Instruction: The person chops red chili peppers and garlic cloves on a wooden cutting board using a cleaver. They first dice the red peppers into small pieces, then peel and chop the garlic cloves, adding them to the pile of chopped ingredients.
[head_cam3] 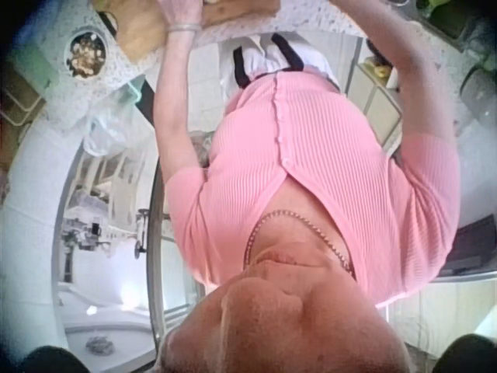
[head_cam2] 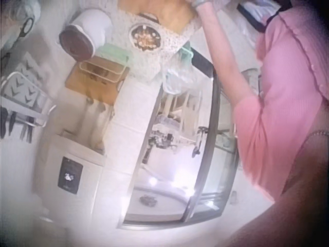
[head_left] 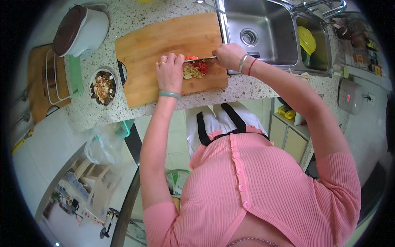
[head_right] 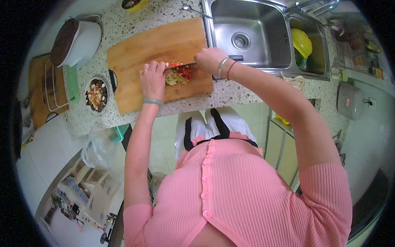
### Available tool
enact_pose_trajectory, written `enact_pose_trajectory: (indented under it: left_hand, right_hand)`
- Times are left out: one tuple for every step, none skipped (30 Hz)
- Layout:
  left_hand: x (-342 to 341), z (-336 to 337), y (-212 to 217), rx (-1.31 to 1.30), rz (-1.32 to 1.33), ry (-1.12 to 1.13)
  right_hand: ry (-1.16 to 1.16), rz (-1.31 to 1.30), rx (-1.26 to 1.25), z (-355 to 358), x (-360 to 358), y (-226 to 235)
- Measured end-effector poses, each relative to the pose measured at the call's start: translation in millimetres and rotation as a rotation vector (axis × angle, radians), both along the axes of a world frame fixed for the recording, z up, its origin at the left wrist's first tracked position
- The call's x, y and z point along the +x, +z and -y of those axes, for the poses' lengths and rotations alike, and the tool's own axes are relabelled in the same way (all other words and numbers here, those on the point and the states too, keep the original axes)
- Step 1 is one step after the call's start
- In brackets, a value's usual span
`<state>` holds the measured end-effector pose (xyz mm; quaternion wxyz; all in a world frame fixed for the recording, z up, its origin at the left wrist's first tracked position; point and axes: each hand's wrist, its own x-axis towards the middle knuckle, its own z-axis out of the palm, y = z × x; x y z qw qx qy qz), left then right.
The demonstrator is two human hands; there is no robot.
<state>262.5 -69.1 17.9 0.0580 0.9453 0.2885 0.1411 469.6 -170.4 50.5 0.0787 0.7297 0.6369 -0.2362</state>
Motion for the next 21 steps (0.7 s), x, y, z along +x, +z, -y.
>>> enact_pose_trajectory:
  left_hand:
    - [2.8, -0.5, 0.9, -0.001, -0.009, 0.004]
    - [1.2, 2.2, -1.3, -0.012, 0.011, -0.010]
    - [-3.8, 0.9, -2.0, -0.007, 0.034, -0.022]
    - [-5.3, -1.9, 2.0, -0.003, 0.058, -0.027]
    - [-8.2, -6.8, 7.0, 0.023, 0.060, -0.004]
    - [-11.7, -6.8, 14.4, 0.036, 0.058, 0.020]
    - [-14.5, -3.6, 19.1, 0.032, 0.054, 0.029]
    - [-13.3, -4.3, 23.6, 0.024, 0.039, 0.021]
    - [-14.4, -3.8, 20.8, 0.019, 0.024, 0.018]
    - [-17.3, -1.3, 15.5, 0.012, 0.009, 0.015]
    - [-19.0, 0.4, 11.9, 0.006, -0.007, 0.013]
    - [-16.7, 3.8, 7.6, 0.006, 0.024, 0.002]
    - [-13.7, 7.8, 2.9, 0.009, 0.020, 0.009]
    - [-10.5, 12.0, -1.9, 0.013, 0.015, 0.017]
    - [-10.2, 15.2, -3.7, 0.021, 0.009, 0.024]
    - [-11.0, 16.8, -5.3, 0.024, 0.002, 0.020]
    - [-11.6, 18.2, -6.7, 0.027, -0.004, 0.015]
    - [-8.7, 12.3, -4.3, 0.049, -0.003, 0.007]
    - [-9.4, 8.3, -1.6, 0.020, 0.026, -0.004]
    - [-13.0, 5.4, 1.5, -0.009, 0.054, -0.017]
    - [-16.7, 1.9, 3.6, -0.042, 0.079, -0.023]
  right_hand:
    - [0.017, 0.000, -0.013, 1.2, 1.2, -1.4]
    - [0.034, 0.000, -0.024, 2.5, 2.4, -2.5]
    - [0.054, 0.004, -0.021, -2.8, 3.2, 0.8]
    - [0.070, 0.008, -0.013, -7.9, 0.7, 13.1]
    - [0.086, 0.012, -0.006, -9.4, -4.2, 26.4]
    - [0.101, 0.012, -0.011, -10.8, -7.3, 36.6]
    - [0.094, 0.006, -0.038, -10.8, -9.5, 42.3]
    - [0.087, 0.000, -0.065, -11.9, -12.3, 47.7]
    - [0.092, -0.001, -0.076, -16.6, -11.1, 51.0]
    - [0.104, -0.009, -0.075, -13.8, -12.1, 45.8]
    - [0.082, -0.020, -0.050, -11.0, -10.2, 38.3]
    - [0.057, -0.032, -0.035, -6.5, -7.5, 30.0]
    - [0.032, -0.043, -0.020, -2.5, -5.2, 22.2]
    - [0.026, -0.044, -0.018, 1.3, -3.8, 14.4]
    - [0.018, -0.046, -0.011, 5.7, -5.3, 12.4]
    - [0.011, -0.048, -0.003, 9.5, -6.6, 9.9]
    - [0.018, -0.050, -0.024, 12.4, -6.9, 4.9]
    - [0.024, -0.043, -0.026, 6.8, -4.3, 7.8]
    - [0.029, -0.036, -0.028, 1.4, -1.4, 11.2]
    - [0.046, -0.030, -0.023, -2.9, 1.6, 15.5]
    - [0.071, -0.027, -0.022, -10.8, -0.3, 32.7]
